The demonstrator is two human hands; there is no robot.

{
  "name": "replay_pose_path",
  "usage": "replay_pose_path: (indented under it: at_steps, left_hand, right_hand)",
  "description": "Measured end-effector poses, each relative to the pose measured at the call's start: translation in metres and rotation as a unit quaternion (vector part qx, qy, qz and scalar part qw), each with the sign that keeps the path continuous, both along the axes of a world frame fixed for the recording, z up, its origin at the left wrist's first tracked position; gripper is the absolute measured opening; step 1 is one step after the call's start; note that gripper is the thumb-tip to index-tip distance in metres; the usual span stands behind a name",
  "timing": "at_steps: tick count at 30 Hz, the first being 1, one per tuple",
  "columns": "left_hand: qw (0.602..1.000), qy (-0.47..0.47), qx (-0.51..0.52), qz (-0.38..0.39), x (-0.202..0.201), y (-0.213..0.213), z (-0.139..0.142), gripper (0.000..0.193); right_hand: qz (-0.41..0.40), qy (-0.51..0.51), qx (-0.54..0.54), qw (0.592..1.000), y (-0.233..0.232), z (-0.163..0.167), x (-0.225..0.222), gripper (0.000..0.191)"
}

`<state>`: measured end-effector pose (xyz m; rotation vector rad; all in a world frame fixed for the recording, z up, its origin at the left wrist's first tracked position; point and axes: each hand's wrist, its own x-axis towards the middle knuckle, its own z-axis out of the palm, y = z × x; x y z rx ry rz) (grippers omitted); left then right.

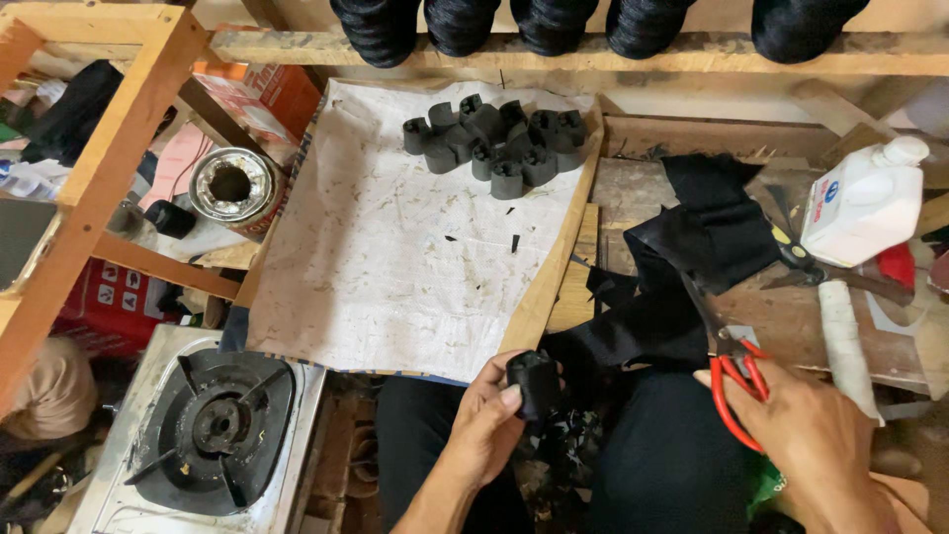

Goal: The person wraps small black shoe parts with black fabric, trims the excess with scissors, and places the wrapped parts on a white cloth. The process is repeated for multiple parts.

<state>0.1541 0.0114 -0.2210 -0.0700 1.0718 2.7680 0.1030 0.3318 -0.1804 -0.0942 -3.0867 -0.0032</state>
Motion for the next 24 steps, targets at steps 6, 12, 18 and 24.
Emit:
replay_pose_path:
  at_steps: [6, 12, 18, 24]
  left_hand:
    - [0.999, 0.027, -0.028, -0.030, 0.001, 0.005, -0.003, 0.066]
    - [0.987, 0.072, -0.135, -0.052, 0.003, -0.006, -0.006, 0.065]
    - [0.982, 0.122, -0.136, -0.050, 0.001, -0.010, -0.008, 0.061]
    - [0.972, 0.148, -0.175, -0.048, 0.002, -0.012, -0.003, 0.059]
  right_hand:
    - [-0.010, 0.035, 0.028, 0.999, 0.019, -0.008, -0.033, 0.054]
    - [-0.044, 0.004, -0.128, 0.991, 0.009, 0.004, -0.028, 0.043]
    - [-0.027, -0.026, -0.213, 0.976, -0.013, 0.008, -0.005, 0.038]
    - [-0.022, -0.021, -0.176, 0.984, -0.011, 0.006, -0.006, 0.042]
